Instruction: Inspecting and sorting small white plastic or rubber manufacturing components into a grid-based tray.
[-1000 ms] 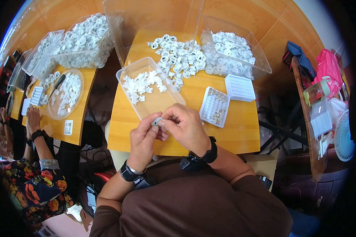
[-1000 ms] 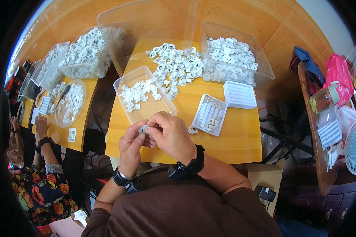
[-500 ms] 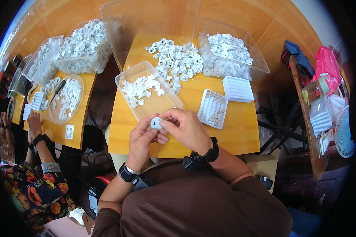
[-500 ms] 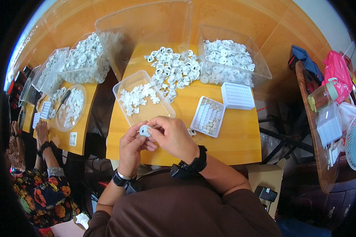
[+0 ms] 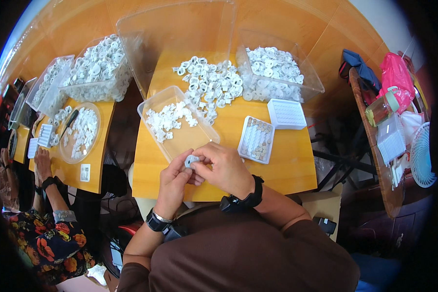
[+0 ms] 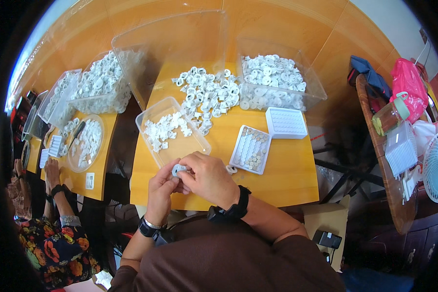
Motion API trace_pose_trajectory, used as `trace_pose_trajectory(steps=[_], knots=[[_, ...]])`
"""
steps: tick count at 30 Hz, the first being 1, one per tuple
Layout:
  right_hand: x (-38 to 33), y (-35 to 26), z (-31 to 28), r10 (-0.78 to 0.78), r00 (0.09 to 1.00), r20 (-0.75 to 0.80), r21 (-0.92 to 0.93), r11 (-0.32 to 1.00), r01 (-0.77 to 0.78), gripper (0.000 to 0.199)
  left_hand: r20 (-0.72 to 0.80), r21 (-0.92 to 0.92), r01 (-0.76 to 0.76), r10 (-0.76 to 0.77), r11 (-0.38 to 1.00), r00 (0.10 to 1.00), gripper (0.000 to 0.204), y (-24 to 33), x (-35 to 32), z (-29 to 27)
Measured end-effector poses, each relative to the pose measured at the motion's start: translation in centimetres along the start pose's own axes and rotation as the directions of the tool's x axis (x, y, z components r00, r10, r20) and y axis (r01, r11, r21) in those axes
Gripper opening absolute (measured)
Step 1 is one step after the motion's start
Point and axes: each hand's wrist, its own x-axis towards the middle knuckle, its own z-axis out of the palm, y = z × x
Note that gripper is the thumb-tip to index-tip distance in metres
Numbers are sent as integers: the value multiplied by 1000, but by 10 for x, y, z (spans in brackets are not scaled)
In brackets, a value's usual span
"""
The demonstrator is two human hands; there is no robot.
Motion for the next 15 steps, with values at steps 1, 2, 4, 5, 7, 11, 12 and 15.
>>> trace_pose_trajectory(steps=[1, 2, 4, 5, 7, 11, 12, 15], knots=[[0, 1, 0, -16, 1000, -1, -4, 1000, 16, 17, 7, 0, -5, 5, 1000, 1000, 42, 0, 2, 1], [0, 0, 0, -15, 1000, -2, -4, 1000, 15, 17, 0, 35, -38, 38, 999, 999, 42, -1, 1, 2], [0, -5, -1, -42, 999, -15, -117, 992, 40, 16, -5, 71, -70, 70, 995, 998, 42, -1, -1, 4], [-1, -6, -1, -41, 999, -14, -117, 992, 39, 16, -1, 183, -117, 119, 976, 993, 42, -1, -1, 4], [-2, -9, -2, -53, 998, -22, -204, 978, 47, 16, 8, 291, -160, 165, 943, 986, 43, 0, -2, 6], [-2, -10, -2, -53, 998, -19, -256, 966, 47, 15, 74, 574, -287, 301, 767, 951, 43, 2, 0, 8], [-2, -9, -1, -53, 998, -20, -260, 965, 46, 15, 84, 622, -301, 320, 723, 944, 43, 3, 0, 9], [-4, -7, 0, -47, 998, -30, -245, 969, 39, 14, 73, 642, -203, 205, 739, 976, 45, 10, -3, 11]])
